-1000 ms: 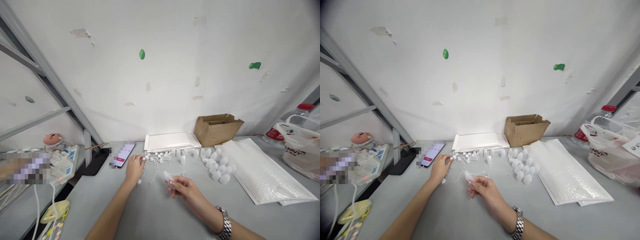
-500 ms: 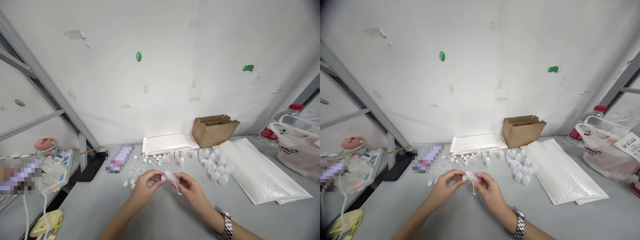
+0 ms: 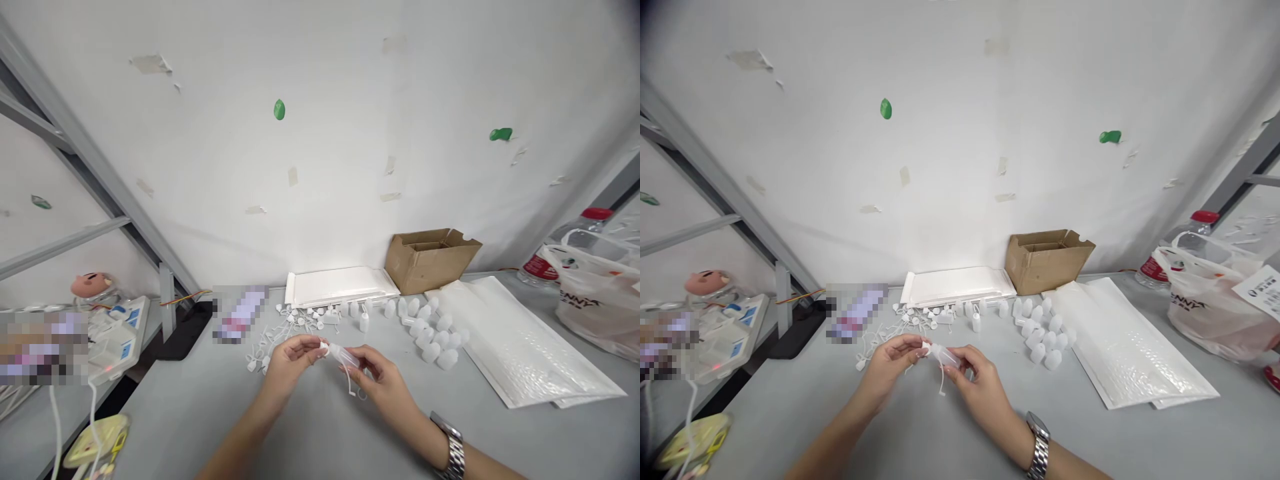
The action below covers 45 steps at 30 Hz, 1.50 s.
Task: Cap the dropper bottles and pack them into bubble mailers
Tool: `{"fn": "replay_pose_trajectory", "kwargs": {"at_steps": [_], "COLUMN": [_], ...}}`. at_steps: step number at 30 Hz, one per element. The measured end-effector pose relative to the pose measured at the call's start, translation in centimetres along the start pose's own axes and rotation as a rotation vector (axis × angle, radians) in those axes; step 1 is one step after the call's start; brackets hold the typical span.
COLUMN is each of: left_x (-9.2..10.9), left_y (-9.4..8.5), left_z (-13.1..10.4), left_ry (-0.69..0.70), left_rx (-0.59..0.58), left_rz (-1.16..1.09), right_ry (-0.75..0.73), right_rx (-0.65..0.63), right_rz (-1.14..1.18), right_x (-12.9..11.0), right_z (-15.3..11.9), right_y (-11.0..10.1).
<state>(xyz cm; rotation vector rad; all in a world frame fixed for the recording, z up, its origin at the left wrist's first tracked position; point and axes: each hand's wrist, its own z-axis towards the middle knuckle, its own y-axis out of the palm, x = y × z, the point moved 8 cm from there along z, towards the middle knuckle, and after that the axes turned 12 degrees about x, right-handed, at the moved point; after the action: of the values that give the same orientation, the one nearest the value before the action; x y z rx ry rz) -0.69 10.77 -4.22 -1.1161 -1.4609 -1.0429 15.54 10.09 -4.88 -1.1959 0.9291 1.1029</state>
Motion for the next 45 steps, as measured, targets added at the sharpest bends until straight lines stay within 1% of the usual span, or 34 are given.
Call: {"fn": "replay_pose_trajectory", "kwargs": {"at_steps": [7, 12, 15, 17, 20, 25, 29, 32, 34, 36, 37, 39, 41, 42, 44, 45], "left_x": [-1.1, -1.6, -2.1, -2.2, -2.1, -1.3, -1.1, -1.2, -1.3, -1.3, -1.1, -0.7, -0.2, -0.1, 0.0, -0.1], "left_y": [0.2, 0.0, 0.1, 0.3, 0.5, 0.4, 0.6, 0.5, 0.5, 0.4, 0.4, 0.6, 0.7, 0.8, 0.7, 0.8], "left_z": [-0.2, -0.1, -0.2, -0.3, -0.5, -0.4, -0.5, -0.7, -0.8, -0.8, -0.8, -0.7, -0.7, -0.7, -0.7, -0.7], "left_ry": [-0.075, -0.156, -0.218, -0.234, -0.199, -0.052, -0.037, -0.030, -0.014, 0.008, 0.025, 0.066, 0.103, 0.113, 0.104, 0.097], "left_rx": [0.005, 0.054, 0.058, 0.049, 0.027, 0.036, 0.033, 0.058, 0.078, 0.085, 0.077, 0.046, 0.015, 0.009, 0.007, 0.002], "left_rz": [-0.096, -0.254, -0.341, -0.367, -0.310, -0.122, -0.100, -0.105, -0.114, -0.117, -0.110, -0.090, -0.079, -0.079, -0.091, -0.096], "right_ry": [-0.003, 0.001, 0.001, -0.007, -0.012, -0.023, -0.093, -0.171, -0.195, -0.139, -0.072, 0.115, 0.322, 0.407, 0.518, 0.538], "right_rx": [0.009, 0.043, 0.025, 0.016, 0.024, 0.018, 0.029, 0.041, 0.057, 0.061, 0.028, -0.113, -0.275, -0.326, -0.355, -0.354], "right_rz": [0.015, 0.011, 0.011, 0.009, -0.003, -0.037, -0.080, -0.075, -0.050, -0.001, 0.045, 0.205, 0.427, 0.530, 0.657, 0.680], "right_x": [0.3, 0.3, 0.2, 0.2, 0.4, 0.1, -0.6, -1.1, -1.4, -1.3, -1.1, -0.5, -0.2, -0.1, 0.0, 0.1], "right_z": [0.0, -0.1, -0.3, -0.3, -0.3, -0.2, -0.6, -1.0, -1.0, -0.8, -0.6, -0.5, -0.8, -1.1, -1.3, -1.4], "right_y": [0.0, -0.1, 0.2, 0.4, 0.5, 0.5, 0.4, 0.3, 0.2, 0.0, 0.2, 1.2, 2.5, 3.0, 3.4, 3.5]}}
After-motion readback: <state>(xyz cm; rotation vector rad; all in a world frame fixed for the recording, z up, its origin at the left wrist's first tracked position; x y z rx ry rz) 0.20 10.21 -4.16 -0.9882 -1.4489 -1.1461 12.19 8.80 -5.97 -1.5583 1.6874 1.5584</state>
